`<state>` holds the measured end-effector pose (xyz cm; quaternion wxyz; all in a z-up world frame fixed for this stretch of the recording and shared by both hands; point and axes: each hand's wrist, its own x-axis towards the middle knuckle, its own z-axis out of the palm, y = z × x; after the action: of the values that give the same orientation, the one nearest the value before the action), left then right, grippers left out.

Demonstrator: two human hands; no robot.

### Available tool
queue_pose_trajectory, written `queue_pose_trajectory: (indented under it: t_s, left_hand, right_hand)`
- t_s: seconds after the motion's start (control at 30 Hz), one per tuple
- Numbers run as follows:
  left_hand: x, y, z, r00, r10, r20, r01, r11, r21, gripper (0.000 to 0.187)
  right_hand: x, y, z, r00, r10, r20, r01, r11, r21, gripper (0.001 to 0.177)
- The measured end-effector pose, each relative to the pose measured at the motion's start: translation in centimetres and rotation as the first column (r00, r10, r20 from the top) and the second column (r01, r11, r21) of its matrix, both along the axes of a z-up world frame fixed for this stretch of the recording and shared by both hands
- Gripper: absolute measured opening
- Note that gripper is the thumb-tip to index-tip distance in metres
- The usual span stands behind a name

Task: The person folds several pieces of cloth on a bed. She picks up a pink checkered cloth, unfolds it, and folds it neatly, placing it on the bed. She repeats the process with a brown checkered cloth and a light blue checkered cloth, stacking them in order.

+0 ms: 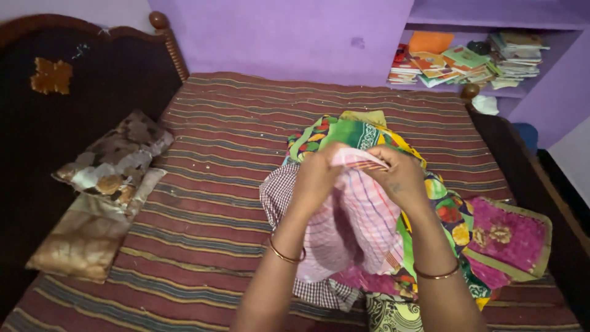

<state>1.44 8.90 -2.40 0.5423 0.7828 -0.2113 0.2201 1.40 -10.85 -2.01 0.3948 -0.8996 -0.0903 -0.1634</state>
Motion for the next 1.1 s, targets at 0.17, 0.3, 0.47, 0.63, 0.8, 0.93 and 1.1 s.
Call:
queue_pose_trajectory:
  t_s: [0.17,0.3,0.47,0.63,0.8,0.93,1.1]
  left_hand:
    - [2.0,4.6,0.5,0.971,0.208,0.116,-0.161,0.933,-0.321,0.026]
    - [2.6,9.2,0.8,0.974,0.203,0.102,-0.083,0.736,-0.671,0.019]
    - [2.2,8.9,-0.5,0.701,0.713,-0.011,-0.675,0.659,-0.331,0.02]
    - [1.5,-0.5,-3.2,0.972,0.117,-0.205,-0.088,0.985,0.146,0.077]
    - [1.0,-3.8,-2.8,0.998,0.051,-0.025,-0.049,0.996,0.074,0.041]
    - [0.2,-2.1,-1.0,0.981,0.152,-0.119,-0.142,0.986,0.091,0.033]
    - [-0.5,-1.4,2.1,0.913,0.408,-0.024,-0.405,0.91,0.087,0.022]
  right_hand:
    - [2.6,-5.4,-6.8,0.916,-0.364,0.167,0.39,0.905,-0.167,0.023]
    - [4.0,-9.9,-10.4,0.826,-0.535,0.18,0.561,0.811,-0.166,0.018]
    - [5.5,-10.5,-8.5,0.987,0.0,0.159,-0.119,0.663,0.739,0.026]
    - [4.5,-3.6,-4.1,0.955,0.282,0.092,-0.272,0.708,0.651,0.017]
    - [3.6,-1.3,-2.6,0.878,0.477,0.03,-0.402,0.702,0.588,0.022]
    - [3.9,-3.7,-3.7,0.945,0.305,-0.116,-0.26,0.92,0.294,0.026]
    - [1.2,-2.3,-5.5,0.99,0.074,0.116,-0.109,0.938,0.328,0.038]
